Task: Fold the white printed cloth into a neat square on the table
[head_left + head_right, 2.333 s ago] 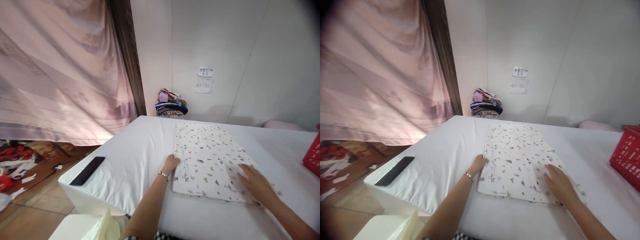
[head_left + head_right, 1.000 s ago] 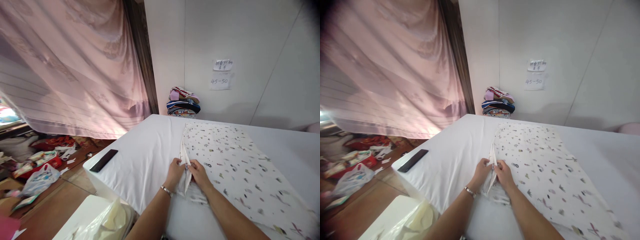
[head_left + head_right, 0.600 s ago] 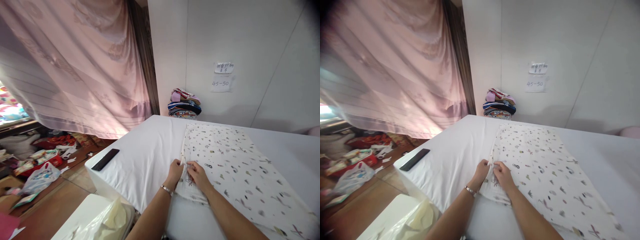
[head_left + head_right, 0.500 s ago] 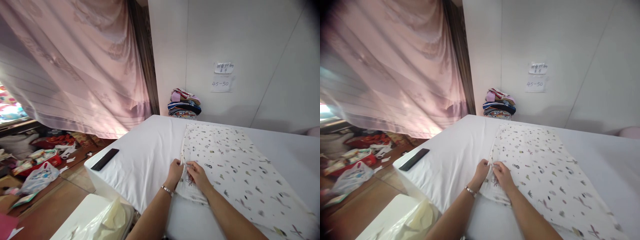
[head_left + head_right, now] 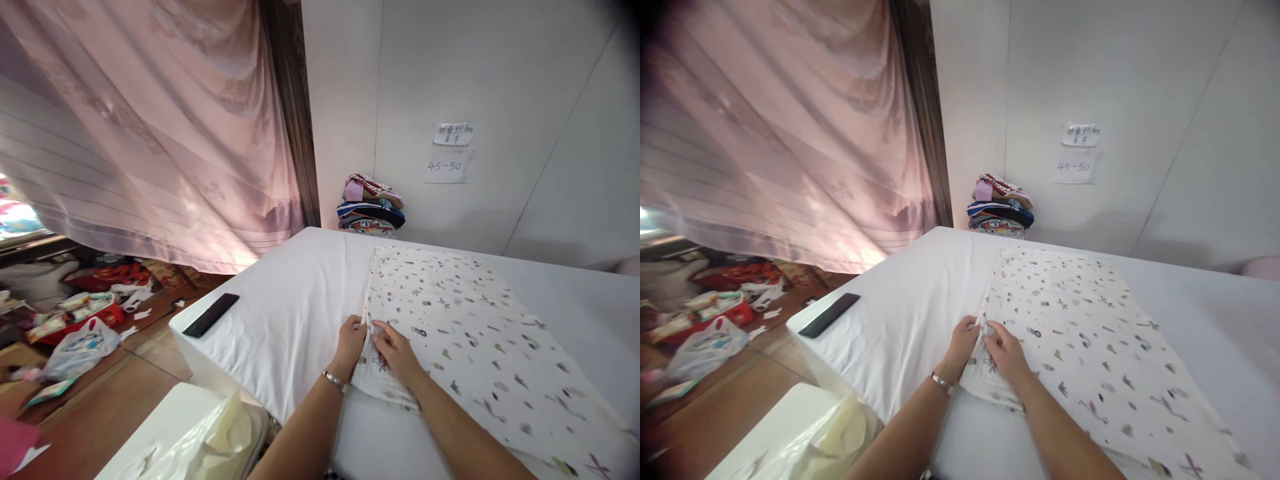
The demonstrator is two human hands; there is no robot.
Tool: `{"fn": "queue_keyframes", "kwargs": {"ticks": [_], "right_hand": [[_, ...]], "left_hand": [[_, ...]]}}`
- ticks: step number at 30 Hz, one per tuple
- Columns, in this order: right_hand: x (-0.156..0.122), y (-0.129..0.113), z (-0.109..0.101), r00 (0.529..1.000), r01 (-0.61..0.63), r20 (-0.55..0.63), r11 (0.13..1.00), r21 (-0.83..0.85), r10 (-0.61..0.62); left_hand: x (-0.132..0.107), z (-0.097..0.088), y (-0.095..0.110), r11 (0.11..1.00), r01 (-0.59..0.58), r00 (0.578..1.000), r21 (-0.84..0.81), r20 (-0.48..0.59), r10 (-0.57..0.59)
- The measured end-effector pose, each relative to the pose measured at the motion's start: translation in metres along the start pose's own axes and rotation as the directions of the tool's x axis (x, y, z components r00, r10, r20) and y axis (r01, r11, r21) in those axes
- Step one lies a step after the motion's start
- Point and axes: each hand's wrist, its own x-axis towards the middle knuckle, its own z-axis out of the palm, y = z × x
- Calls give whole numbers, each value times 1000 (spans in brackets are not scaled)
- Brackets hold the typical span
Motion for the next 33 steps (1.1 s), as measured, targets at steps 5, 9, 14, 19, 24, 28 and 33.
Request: {"fn": "queue_keyframes", "kwargs": {"ticks": [5,9,14,19,24,28,33], "right_hand": [[0,2,0,1000,21,-2,998,-61,-22],[0,5,1,999,38,4,996,-80,-38],[3,7,0,999,-25,-26,1000,-2,25],[4,-4,-3,988,-120,-81,982,144,133],[4,-10,-2,988,-120,-91,989,86,127],[7,-6,-2,987,-115,-106,991,61,121],[10,0,-4,983,-156,-77,981,116,165]], "left_hand": [[-1,-1,-2,993,22,999,-116,48,-17],[-2,-1,-1,996,-68,997,-59,20,69],[-1,-1,-5,988,-157,986,10,58,156],[-5,0,-6,900,-368,929,235,57,365],[-16,1,5,837,-445,895,317,163,414],[-17,-1,8,819,-488,870,301,250,426],[-11,-5,7,936,-312,935,163,227,272]]}}
